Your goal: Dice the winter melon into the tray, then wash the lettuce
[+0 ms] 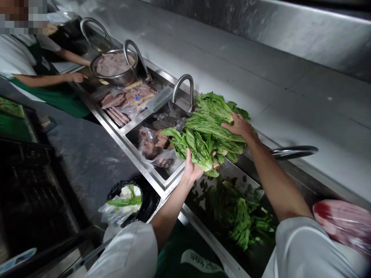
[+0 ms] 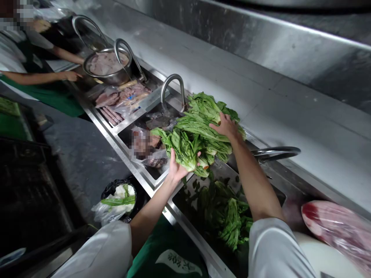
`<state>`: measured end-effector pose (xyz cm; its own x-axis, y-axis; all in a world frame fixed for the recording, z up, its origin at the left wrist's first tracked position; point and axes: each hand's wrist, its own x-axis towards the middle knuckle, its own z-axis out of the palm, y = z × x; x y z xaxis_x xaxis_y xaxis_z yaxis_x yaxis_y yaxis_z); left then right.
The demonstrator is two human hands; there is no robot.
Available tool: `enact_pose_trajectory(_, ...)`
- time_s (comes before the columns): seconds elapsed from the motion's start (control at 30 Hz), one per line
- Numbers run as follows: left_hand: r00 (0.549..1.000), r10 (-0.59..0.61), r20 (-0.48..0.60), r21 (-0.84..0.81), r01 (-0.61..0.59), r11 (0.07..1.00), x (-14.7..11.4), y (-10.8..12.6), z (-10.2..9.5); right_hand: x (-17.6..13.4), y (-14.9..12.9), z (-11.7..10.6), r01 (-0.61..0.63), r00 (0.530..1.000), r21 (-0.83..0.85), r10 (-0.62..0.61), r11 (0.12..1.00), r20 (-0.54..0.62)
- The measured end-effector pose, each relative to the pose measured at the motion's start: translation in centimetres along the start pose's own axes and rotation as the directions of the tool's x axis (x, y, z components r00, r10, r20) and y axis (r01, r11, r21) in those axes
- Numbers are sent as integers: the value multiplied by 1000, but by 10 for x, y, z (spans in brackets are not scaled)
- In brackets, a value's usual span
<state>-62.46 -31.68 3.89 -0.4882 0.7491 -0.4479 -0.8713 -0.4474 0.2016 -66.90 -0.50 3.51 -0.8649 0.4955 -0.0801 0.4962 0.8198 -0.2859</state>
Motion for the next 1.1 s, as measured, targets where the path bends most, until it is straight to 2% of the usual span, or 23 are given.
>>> enact_pose_trajectory(0.1,999,14,-33,24,-13,1000,-33,-5,-1,-3,0,-3,25,1000,20,-24,999,-19)
enact_pose_trajectory(0.2,999,28,-31,28,-27,999,-63,-10,-7,-19,-2,-14,56,984,88,-40,995,-176)
enact_pose_trajectory(0.27,999,35,-27,33,-34,999,-78,-12,-10,-48,-9,-21,48,940,199,23,979,-341)
enact_pose_trajectory(0.3,999,34,-30,39,-33,999,-83,-13,-10,-69,-14,-22,35,918,288,84,957,-389)
enact_pose_trajectory(0.33,999,26,-34,47,-24,999,-87,-13,-11,-94,-21,-21,15,913,398,151,917,-380)
enact_pose_trajectory(0.37,999,15,-42,57,-13,998,-90,-14,-11,-122,-30,-17,-14,934,522,197,853,-297)
enact_pose_trajectory(0.4,999,2,-53,66,1,998,-93,-16,-12,-150,-39,-11,-82,966,650,220,755,-135)
enact_pose_trajectory(0.43,997,-9,-70,76,14,997,-95,-17,-12,-179,-50,-2,-202,978,756,167,623,124)
enact_pose_trajectory(0.47,995,-16,-95,88,25,996,-97,-19,-13,-204,-61,7,-345,929,810,51,474,366)
enact_pose_trajectory(0.5,992,-18,-124,100,31,994,-99,-22,-15,-227,-73,17,-446,871,828,-48,338,489)
enact_pose_trajectory(0.53,988,-14,-155,115,32,993,-101,-25,-16,-244,-84,26,-503,842,837,-96,216,531)
enact_pose_trajectory(0.57,983,-4,-182,131,28,991,-103,-28,-17,-256,-94,33,-516,847,851,-87,102,524)
enact_pose_trajectory(0.63,979,27,-200,162,6,987,-109,-33,-20,-269,-111,42,-413,906,908,73,-69,417)
enact_pose_trajectory(0.7,980,90,-175,179,-58,982,-114,-36,-24,-272,-122,41,-250,932,955,226,-160,282)
enact_pose_trajectory(0.77,969,191,-159,181,-162,970,-119,-36,-29,-277,-131,37,-97,946,974,284,-204,154)
enact_pose_trajectory(0.83,931,316,-183,177,-285,942,-124,-34,-36,-286,-143,34,-19,971,988,235,-153,55)
enact_pose_trajectory(0.9,875,430,-223,178,-397,900,-130,-31,-43,-300,-162,35,-3,998,999,69,38,0)
enact_pose_trajectory(0.97,821,510,-255,189,-475,859,-139,-28,-50,-314,-185,41,34,994,959,-112,283,-2)
enact_pose_trajectory(1.0,796,540,-272,196,-504,841,-144,-26,-53,-320,-197,44,69,987,923,-159,378,-9)
enact_pose_trajectory(1.03,771,567,-290,204,-529,824,-150,-24,-56,-326,-208,48,106,983,889,-181,445,-27)
enact_pose_trajectory(1.1,714,621,-325,218,-582,783,-163,-17,-63,-334,-227,56,175,977,847,-192,502,-88)
